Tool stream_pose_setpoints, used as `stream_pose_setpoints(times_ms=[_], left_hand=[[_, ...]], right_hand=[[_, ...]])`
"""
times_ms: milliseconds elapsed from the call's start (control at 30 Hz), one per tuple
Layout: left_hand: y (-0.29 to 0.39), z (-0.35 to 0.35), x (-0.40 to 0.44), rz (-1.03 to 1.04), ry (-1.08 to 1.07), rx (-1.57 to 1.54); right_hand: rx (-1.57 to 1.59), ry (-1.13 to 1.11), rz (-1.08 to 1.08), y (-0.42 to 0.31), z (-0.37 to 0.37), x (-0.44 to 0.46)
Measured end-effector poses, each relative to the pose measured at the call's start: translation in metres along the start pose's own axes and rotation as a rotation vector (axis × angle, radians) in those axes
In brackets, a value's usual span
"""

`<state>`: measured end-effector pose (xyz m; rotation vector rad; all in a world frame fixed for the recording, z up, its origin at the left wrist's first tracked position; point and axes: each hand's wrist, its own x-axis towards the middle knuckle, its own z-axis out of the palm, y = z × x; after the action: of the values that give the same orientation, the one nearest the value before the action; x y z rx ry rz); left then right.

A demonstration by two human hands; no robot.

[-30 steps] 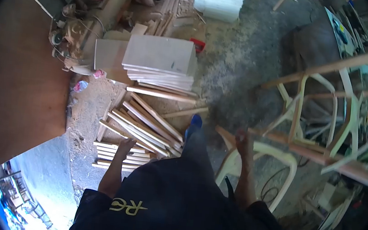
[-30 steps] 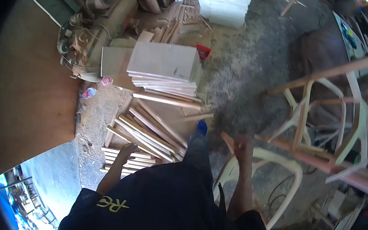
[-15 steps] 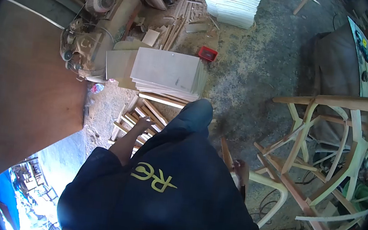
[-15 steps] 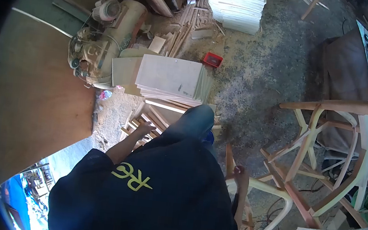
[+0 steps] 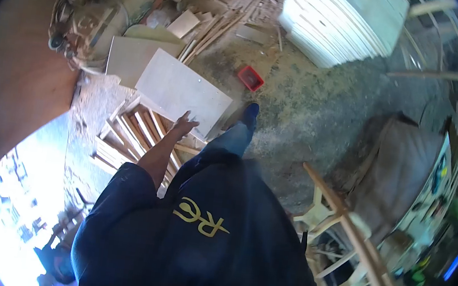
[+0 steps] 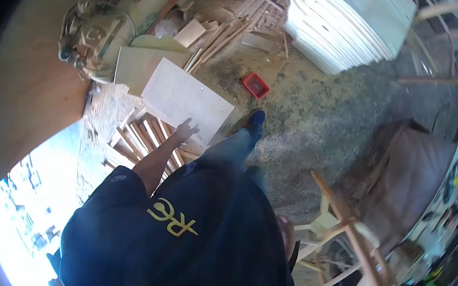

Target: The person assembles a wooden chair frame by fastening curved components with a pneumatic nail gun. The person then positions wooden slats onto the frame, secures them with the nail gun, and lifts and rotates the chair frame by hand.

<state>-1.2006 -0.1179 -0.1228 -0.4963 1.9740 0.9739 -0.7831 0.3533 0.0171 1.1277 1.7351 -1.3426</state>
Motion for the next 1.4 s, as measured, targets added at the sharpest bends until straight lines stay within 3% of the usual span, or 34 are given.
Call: stream_pose_setpoints(times_ms=[167,233,267,300,367,433,500,567,667,800,1067,1200,1400], left_hand=[[0.055,-0.003,-0.021,-0.087,0.055,-0.241],[0.061,-0.002,-0.016,-0.1,0.154,-0.346],[0.064,-0.002,-0.014,-0.11,0.206,-0.401],[0.069,-0.006,-0.019,-0.114,0.224,-0.457],[0.073,-0.008,-0.029,-0.12,0.345,-0.479],[0.093,-0.006,-0.053,-0.126,0.439,-0.592],[0.102,-0.011,-0.06,-0.173,0.507,-0.628],[0.098,-0.011,-0.05,-0.172,0.61,-0.589],[0.101,-0.021,-0.012,-0.153,0.771,-0.527],[0.137,-0.052,0.048,-0.19,0.88,-0.502],[0.132,-0.071,0.154,-0.537,0.899,-0.462],[0.116,-0.05,0.184,-0.573,0.841,-0.438],[0.111,-0.032,0.199,-0.613,0.849,-0.363]], right_hand=[[0.061,0.046,-0.508,-0.098,-0.138,0.106],[0.1,0.039,-0.41,-0.163,-0.179,0.148],[0.15,0.062,-0.211,-0.228,-0.186,0.16],[0.191,0.087,-0.009,-0.293,-0.185,0.177],[-0.062,-0.019,-0.035,-0.38,-0.186,0.227],[-0.302,-0.161,-0.15,-0.452,-0.183,0.288],[-0.417,-0.318,-0.586,-0.513,-0.16,0.33],[-0.455,-0.217,-0.475,-0.605,-0.09,0.285],[-0.571,-0.36,-0.467,-0.673,-0.033,0.301],[-0.862,-0.441,-0.59,-0.709,0.027,0.415],[-1.203,-0.511,-0.702,-0.729,0.16,0.631],[-1.37,-0.564,-0.8,-0.752,0.275,0.695],[-1.47,-0.705,-1.024,-0.765,0.416,0.718]])
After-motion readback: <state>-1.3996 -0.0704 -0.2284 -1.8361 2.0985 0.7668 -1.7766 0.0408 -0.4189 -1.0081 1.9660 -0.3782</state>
